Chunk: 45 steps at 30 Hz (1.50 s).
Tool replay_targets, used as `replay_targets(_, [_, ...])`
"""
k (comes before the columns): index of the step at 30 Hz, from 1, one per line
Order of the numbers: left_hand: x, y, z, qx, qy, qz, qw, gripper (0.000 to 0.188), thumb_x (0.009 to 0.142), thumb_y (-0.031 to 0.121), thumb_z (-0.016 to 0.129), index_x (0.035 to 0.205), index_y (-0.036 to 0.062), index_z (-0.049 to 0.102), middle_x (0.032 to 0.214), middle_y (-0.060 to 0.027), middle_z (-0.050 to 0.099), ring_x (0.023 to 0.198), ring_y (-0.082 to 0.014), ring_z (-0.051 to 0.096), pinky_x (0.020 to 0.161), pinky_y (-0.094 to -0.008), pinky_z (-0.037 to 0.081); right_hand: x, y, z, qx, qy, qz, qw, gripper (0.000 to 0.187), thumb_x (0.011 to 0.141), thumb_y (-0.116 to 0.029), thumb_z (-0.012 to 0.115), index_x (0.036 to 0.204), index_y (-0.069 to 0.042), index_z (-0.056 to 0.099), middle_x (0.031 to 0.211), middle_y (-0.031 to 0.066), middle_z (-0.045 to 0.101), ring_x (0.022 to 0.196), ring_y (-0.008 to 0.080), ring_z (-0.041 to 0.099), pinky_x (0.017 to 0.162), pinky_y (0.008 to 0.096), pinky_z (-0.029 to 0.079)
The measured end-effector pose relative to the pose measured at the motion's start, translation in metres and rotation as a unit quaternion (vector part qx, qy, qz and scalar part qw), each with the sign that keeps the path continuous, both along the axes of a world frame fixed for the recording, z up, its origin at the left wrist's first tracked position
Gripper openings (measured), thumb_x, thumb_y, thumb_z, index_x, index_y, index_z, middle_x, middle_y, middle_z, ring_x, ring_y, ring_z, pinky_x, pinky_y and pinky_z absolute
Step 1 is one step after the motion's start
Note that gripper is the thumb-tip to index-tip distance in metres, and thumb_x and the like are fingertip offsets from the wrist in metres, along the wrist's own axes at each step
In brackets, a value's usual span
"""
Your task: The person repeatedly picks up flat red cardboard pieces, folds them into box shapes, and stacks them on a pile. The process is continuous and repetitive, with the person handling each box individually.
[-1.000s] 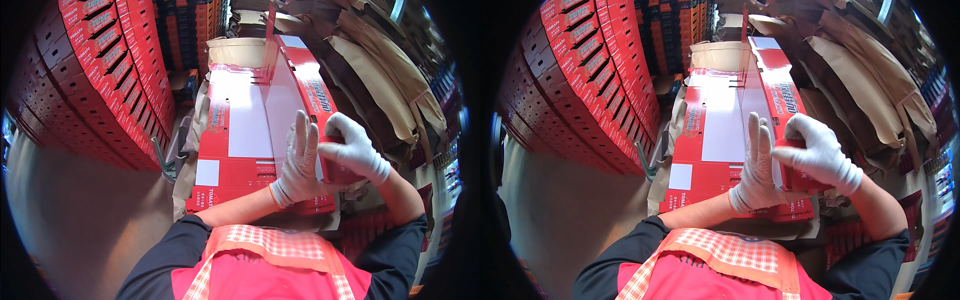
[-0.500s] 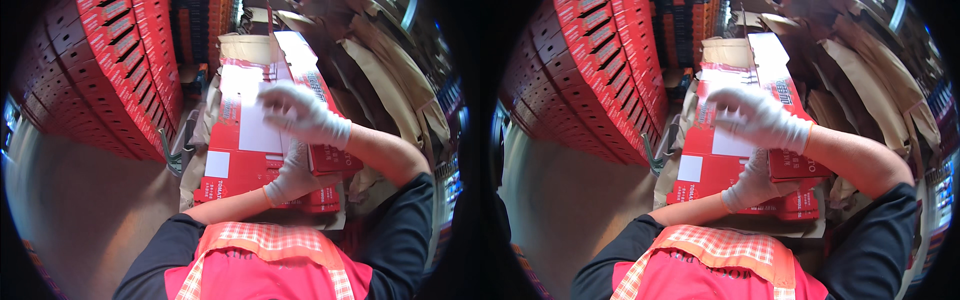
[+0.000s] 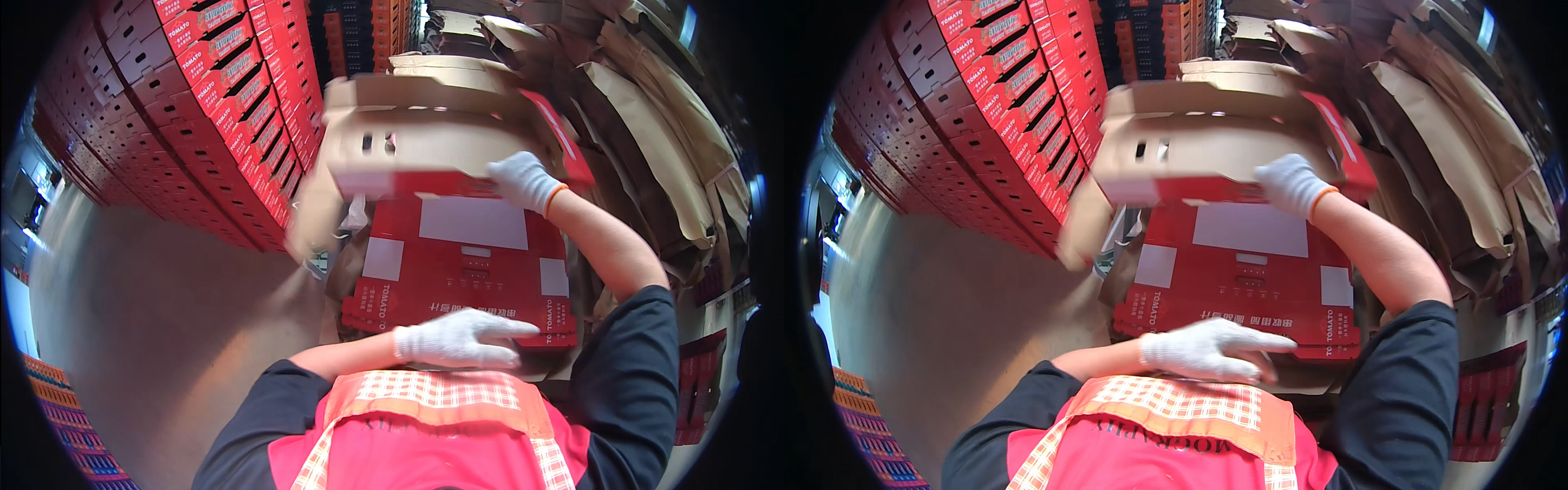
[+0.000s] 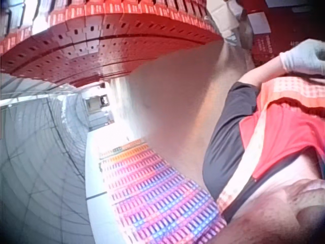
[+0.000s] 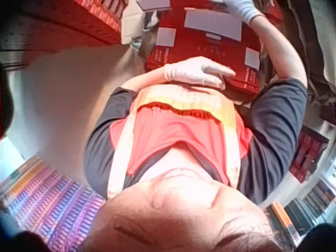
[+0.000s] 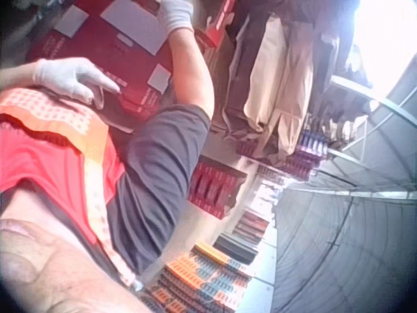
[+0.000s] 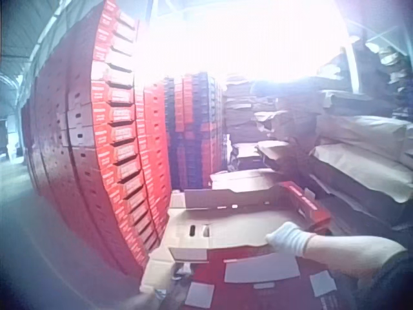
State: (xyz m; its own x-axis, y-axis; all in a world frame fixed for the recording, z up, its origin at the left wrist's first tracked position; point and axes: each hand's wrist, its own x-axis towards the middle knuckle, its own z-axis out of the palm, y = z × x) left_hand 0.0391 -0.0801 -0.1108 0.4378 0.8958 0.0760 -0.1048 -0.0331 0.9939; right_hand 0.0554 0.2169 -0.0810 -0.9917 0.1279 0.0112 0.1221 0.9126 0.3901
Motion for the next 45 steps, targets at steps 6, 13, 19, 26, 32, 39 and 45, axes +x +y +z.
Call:
replay_targets(6, [-0.137, -0.029, -0.015, 0.354, 0.565, 0.446, 0.597, 0.049, 0.084, 0.011, 0.069, 0.131, 0.0035, 0.062, 0.13, -0.0188, 0.063, 0.115, -0.0372, 0.062, 0.099, -0.0424, 0.049, 0.111, 0.062, -0.093, -0.04, -0.041, -0.195, 0.979, 0.019, 0.078, -0.004, 0.062, 0.093, -0.012, 0.07, 0.097, 0.0113, 0.072, 0.1, 0.0293, 0.068, 0.08, 0.0411, 0.057])
replay_targets(13, [-0.216, 0.016, -0.066, 0.451, 0.776, -0.032, 0.44, 0.063, 0.079, 0.033, 0.069, 0.138, 0.0191, 0.052, 0.149, -0.0053, 0.044, 0.14, -0.0249, 0.039, 0.112, -0.0581, 0.03, 0.181, -0.065, -0.08, -0.238, -0.068, 0.109, 0.963, 0.076, 0.063, -0.047, 0.085, 0.128, -0.02, 0.055, 0.128, 0.0089, 0.058, 0.104, 0.0307, 0.065, 0.081, 0.0443, 0.052])
replay_targets(19, [-0.164, 0.1, -0.047, 0.265, 0.708, 0.161, 0.634, 0.028, 0.085, 0.035, 0.071, 0.104, 0.0156, 0.065, 0.081, -0.0088, 0.07, 0.072, -0.0325, 0.068, 0.062, -0.0432, 0.053, 0.167, -0.052, -0.064, -0.31, 0.222, -0.071, 0.922, 0.059, 0.072, -0.038, 0.085, 0.118, -0.01, 0.061, 0.094, 0.0123, 0.069, 0.081, 0.0289, 0.07, 0.072, 0.0367, 0.056])
replay_targets(26, [-0.101, 0.035, -0.013, 0.135, 0.693, 0.021, 0.708, 0.046, 0.083, 0.047, 0.075, 0.096, 0.004, 0.067, 0.083, -0.0216, 0.068, 0.084, -0.0375, 0.069, 0.072, -0.0438, 0.055, 0.207, -0.045, -0.028, -0.305, 0.185, -0.105, 0.928, 0.034, 0.079, -0.038, 0.081, 0.086, -0.006, 0.07, 0.081, 0.0131, 0.068, 0.077, 0.0323, 0.069, 0.068, 0.0378, 0.056])
replay_targets(32, [-0.093, -0.027, -0.004, -0.088, 0.343, -0.252, 0.9, 0.085, 0.085, 0.035, 0.077, 0.151, 0.0003, 0.035, 0.139, -0.02, 0.056, 0.121, -0.0286, 0.058, 0.101, -0.0397, 0.046, 0.233, -0.112, -0.008, -0.589, -0.407, -0.058, 0.695, 0.081, 0.085, -0.051, 0.072, 0.151, -0.014, 0.04, 0.141, 0.0196, 0.056, 0.128, 0.0333, 0.055, 0.106, 0.0387, 0.043])
replay_targets(39, [-0.134, -0.002, -0.041, 0.216, 0.743, 0.237, 0.588, 0.059, 0.091, 0.033, 0.066, 0.145, 0.0164, 0.05, 0.142, -0.0152, 0.053, 0.13, -0.0239, 0.051, 0.109, -0.0384, 0.037, 0.237, -0.052, -0.057, -0.396, 0.077, -0.078, 0.912, 0.083, 0.074, -0.042, 0.083, 0.141, -0.008, 0.048, 0.145, 0.0223, 0.048, 0.132, 0.0399, 0.048, 0.108, 0.0417, 0.043])
replay_targets(45, [-0.088, 0.014, -0.13, -0.087, -0.206, 0.514, 0.828, 0.052, 0.1, 0.023, 0.057, 0.148, 0.0063, 0.046, 0.134, -0.0063, 0.06, 0.123, -0.0173, 0.056, 0.108, -0.0342, 0.042, 0.201, -0.056, -0.153, -0.757, 0.397, -0.231, 0.464, 0.075, 0.085, -0.015, 0.062, 0.153, -0.001, 0.032, 0.15, 0.0145, 0.042, 0.135, 0.0241, 0.045, 0.112, 0.0328, 0.035])
